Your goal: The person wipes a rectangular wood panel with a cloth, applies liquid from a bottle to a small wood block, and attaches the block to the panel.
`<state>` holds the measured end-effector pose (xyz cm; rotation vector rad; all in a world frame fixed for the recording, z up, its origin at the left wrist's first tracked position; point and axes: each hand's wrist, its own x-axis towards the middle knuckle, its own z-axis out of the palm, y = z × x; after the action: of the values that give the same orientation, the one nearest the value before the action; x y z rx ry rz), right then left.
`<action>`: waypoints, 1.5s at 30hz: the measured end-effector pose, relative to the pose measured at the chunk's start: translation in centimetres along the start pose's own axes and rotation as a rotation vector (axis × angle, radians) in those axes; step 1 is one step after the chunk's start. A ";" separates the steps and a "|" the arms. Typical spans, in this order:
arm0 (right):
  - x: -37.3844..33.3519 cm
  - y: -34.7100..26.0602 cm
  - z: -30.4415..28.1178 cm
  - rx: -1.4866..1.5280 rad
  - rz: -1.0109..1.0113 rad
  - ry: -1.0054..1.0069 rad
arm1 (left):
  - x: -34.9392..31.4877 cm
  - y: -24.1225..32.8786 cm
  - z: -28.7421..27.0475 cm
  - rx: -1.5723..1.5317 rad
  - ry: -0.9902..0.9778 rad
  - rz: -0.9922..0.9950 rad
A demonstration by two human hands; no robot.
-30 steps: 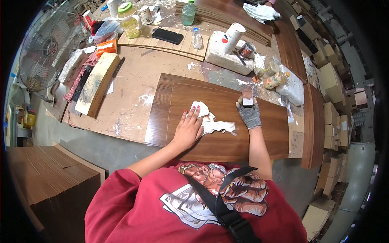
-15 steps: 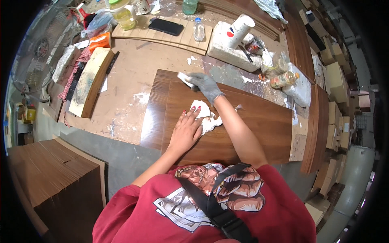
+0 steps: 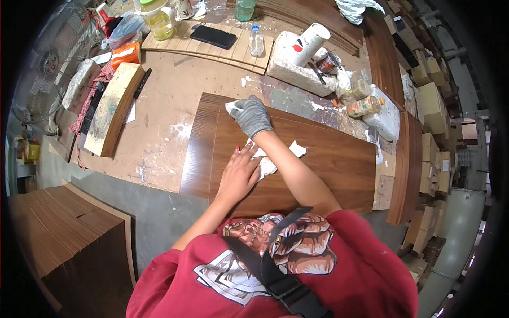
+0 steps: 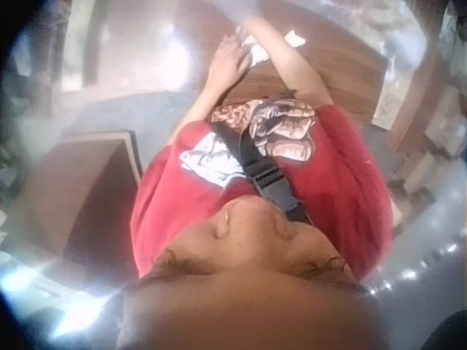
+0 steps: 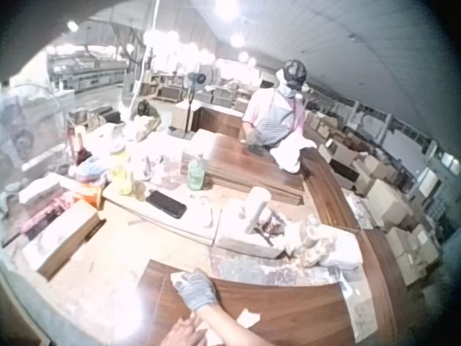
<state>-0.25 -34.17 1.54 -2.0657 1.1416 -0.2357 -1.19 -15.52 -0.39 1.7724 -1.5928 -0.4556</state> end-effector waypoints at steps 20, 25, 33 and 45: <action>-1.6 5.3 -4.4 -0.273 -0.145 0.180 | 0.1 0.1 0.5 -0.006 -0.014 0.006; -1.6 3.8 -1.6 -0.266 -0.087 0.209 | 0.1 -0.1 0.4 -0.032 -0.016 0.004; -4.1 11.9 -8.5 -0.282 0.100 0.238 | 0.2 0.2 0.5 -0.040 -0.027 -0.016; -6.2 15.2 -12.1 -0.485 -0.077 0.442 | 0.8 0.7 0.4 0.004 -0.056 -0.027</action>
<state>-19.61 -40.50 0.76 -2.5690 1.4951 -0.5143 -1.82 -16.39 0.00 1.8003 -1.6111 -0.5198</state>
